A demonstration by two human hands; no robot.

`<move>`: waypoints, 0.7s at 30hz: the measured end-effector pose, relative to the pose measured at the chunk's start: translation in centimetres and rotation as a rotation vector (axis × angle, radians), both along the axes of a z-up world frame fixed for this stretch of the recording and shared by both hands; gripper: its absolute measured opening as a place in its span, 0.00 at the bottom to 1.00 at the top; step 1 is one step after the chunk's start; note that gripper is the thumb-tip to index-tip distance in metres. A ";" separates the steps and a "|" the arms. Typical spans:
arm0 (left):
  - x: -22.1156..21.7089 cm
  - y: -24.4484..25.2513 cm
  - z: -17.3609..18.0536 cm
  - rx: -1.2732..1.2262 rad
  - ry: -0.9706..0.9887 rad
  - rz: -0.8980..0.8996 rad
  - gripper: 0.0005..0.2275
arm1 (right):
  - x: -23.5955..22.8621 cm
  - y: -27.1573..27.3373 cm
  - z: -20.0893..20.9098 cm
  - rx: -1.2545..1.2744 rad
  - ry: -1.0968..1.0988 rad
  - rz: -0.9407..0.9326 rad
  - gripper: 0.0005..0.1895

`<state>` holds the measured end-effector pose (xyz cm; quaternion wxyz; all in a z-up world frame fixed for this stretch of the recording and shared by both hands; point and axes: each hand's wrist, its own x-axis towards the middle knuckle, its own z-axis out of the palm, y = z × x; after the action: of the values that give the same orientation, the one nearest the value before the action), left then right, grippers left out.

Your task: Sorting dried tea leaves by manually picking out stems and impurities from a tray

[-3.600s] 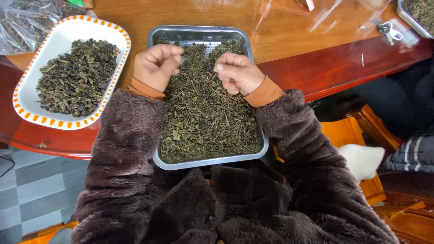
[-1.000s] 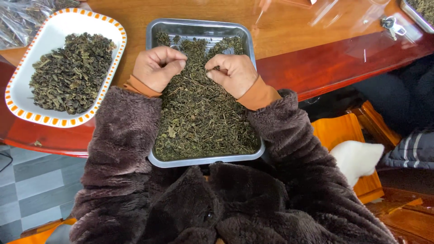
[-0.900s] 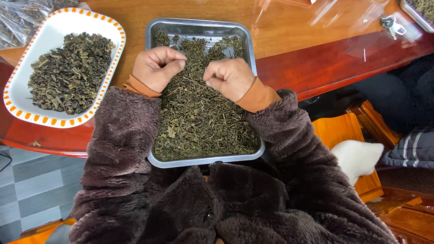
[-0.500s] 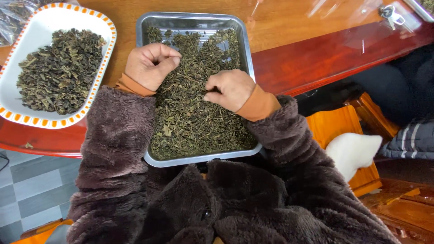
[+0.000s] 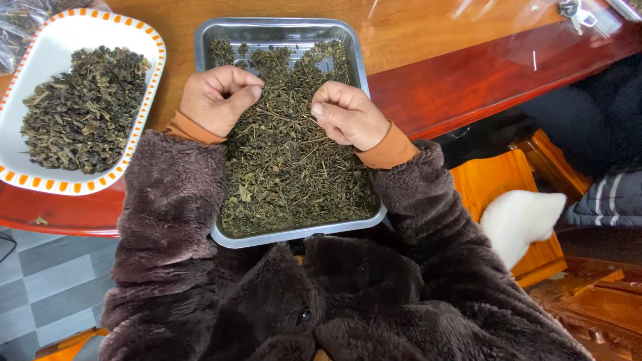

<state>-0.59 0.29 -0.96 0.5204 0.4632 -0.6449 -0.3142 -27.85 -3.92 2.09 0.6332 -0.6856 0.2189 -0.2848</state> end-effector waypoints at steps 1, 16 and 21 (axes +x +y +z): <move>0.0 0.1 0.2 -0.002 0.001 -0.003 0.02 | -0.2 -0.1 0.0 -0.002 0.001 -0.003 0.10; -0.1 0.5 0.4 0.001 -0.040 0.015 0.02 | -5.4 0.4 4.4 -0.271 0.169 -0.067 0.03; 0.1 0.1 -0.2 0.030 -0.022 0.023 0.02 | -2.1 3.6 9.5 -0.505 1.237 -0.117 0.16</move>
<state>-0.46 0.34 -1.13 0.5098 0.4818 -0.6406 -0.3125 -29.93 -0.29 11.63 0.1945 -0.8367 0.5050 0.0844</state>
